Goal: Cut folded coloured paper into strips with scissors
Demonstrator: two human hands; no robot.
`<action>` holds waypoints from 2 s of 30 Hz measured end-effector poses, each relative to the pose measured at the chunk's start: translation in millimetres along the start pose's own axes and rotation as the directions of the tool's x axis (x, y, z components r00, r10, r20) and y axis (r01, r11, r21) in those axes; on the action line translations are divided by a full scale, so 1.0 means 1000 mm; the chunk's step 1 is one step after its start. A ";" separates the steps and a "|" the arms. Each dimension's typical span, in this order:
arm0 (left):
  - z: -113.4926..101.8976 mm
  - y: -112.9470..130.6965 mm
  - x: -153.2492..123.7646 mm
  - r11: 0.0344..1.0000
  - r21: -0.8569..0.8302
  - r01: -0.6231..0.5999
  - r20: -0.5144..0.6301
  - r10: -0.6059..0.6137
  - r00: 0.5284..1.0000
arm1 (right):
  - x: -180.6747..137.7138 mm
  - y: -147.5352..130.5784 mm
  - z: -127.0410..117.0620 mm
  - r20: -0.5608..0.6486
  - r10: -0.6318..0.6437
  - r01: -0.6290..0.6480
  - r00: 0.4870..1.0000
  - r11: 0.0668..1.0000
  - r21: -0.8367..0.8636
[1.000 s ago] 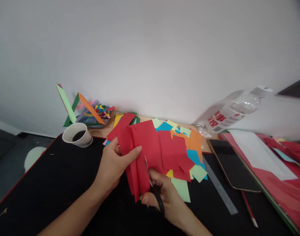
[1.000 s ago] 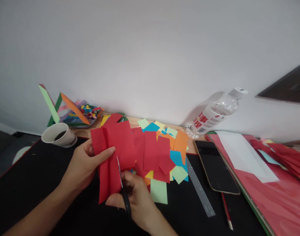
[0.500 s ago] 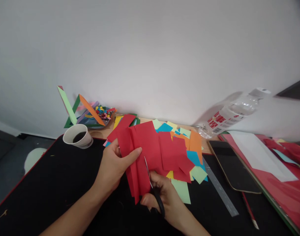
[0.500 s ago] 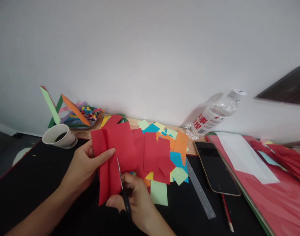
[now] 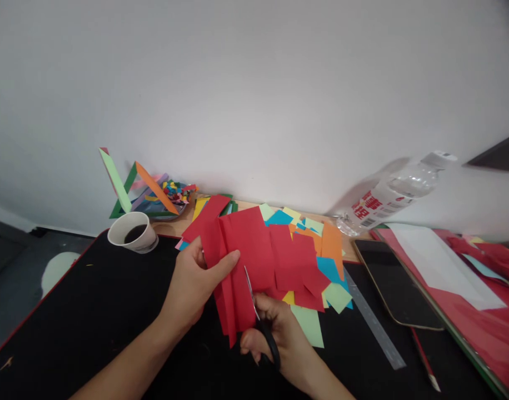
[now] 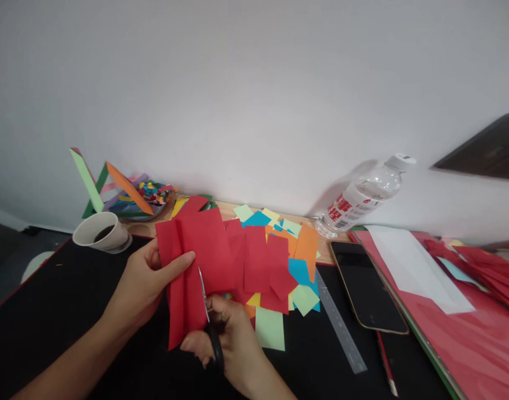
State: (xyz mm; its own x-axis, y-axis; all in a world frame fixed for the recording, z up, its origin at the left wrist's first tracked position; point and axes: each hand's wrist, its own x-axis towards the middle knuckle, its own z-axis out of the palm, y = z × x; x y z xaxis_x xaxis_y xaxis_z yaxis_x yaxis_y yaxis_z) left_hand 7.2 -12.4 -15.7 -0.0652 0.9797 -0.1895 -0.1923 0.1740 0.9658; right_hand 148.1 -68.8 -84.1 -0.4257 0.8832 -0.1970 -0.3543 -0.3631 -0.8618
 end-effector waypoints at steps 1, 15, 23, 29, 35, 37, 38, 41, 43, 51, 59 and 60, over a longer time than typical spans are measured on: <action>0.000 0.000 0.000 1.000 0.000 -0.003 0.003 0.003 1.000 | 0.000 -0.003 0.001 -0.004 -0.005 0.005 1.000 1.000 -0.004; 0.003 0.002 -0.004 0.952 0.299 -0.060 0.084 0.037 0.996 | -0.001 -0.028 0.008 0.039 -0.096 0.099 0.995 0.990 -0.096; 0.001 0.002 -0.004 0.971 0.240 -0.022 0.125 -0.008 0.992 | -0.001 -0.029 0.008 0.035 -0.078 0.080 0.996 0.995 -0.063; 0.002 0.002 -0.004 0.974 0.224 0.018 0.118 -0.045 0.992 | 0.000 -0.029 0.009 0.042 -0.090 0.091 0.995 0.995 -0.025; 0.003 0.003 -0.005 0.974 0.220 0.044 0.114 -0.071 0.991 | -0.001 -0.027 0.008 0.034 -0.102 0.104 0.994 0.992 -0.070; 0.003 0.003 -0.005 0.975 0.218 0.050 0.113 -0.076 0.991 | -0.001 -0.026 0.007 0.033 -0.098 0.101 0.995 0.992 -0.071; 0.002 0.003 -0.004 0.975 0.215 0.052 0.113 -0.078 0.991 | -0.001 -0.025 0.007 0.035 -0.095 0.098 0.995 0.993 -0.066; 0.002 0.003 -0.004 0.975 0.215 0.055 0.107 -0.080 0.991 | 0.000 -0.025 0.007 0.033 -0.095 0.097 0.995 0.994 -0.048; 0.003 0.003 -0.004 0.975 0.212 0.066 0.104 -0.089 0.991 | 0.000 -0.026 0.008 0.024 -0.092 0.093 0.995 0.994 -0.057; 0.004 0.003 -0.005 0.985 0.156 0.076 0.114 -0.095 0.989 | 0.001 -0.021 0.006 -0.004 -0.041 0.040 0.999 0.994 -0.099; 0.003 0.003 -0.005 0.977 0.203 0.066 0.159 -0.100 0.982 | 0.000 -0.024 0.008 -0.054 -0.080 0.076 0.995 0.994 -0.084; 0.003 0.002 -0.006 0.975 0.212 0.064 0.169 -0.101 0.980 | 0.000 -0.026 0.009 -0.064 -0.083 0.078 0.994 0.994 -0.075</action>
State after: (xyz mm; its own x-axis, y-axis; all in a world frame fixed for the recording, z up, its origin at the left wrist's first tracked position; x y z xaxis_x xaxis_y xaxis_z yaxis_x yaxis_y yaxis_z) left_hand 10.0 -17.1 -12.1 0.1210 0.9597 -0.2537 0.0158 0.2537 0.9672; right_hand 149.7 -61.9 -57.0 -0.3405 0.9275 -0.1541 -0.3233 -0.2694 -0.9071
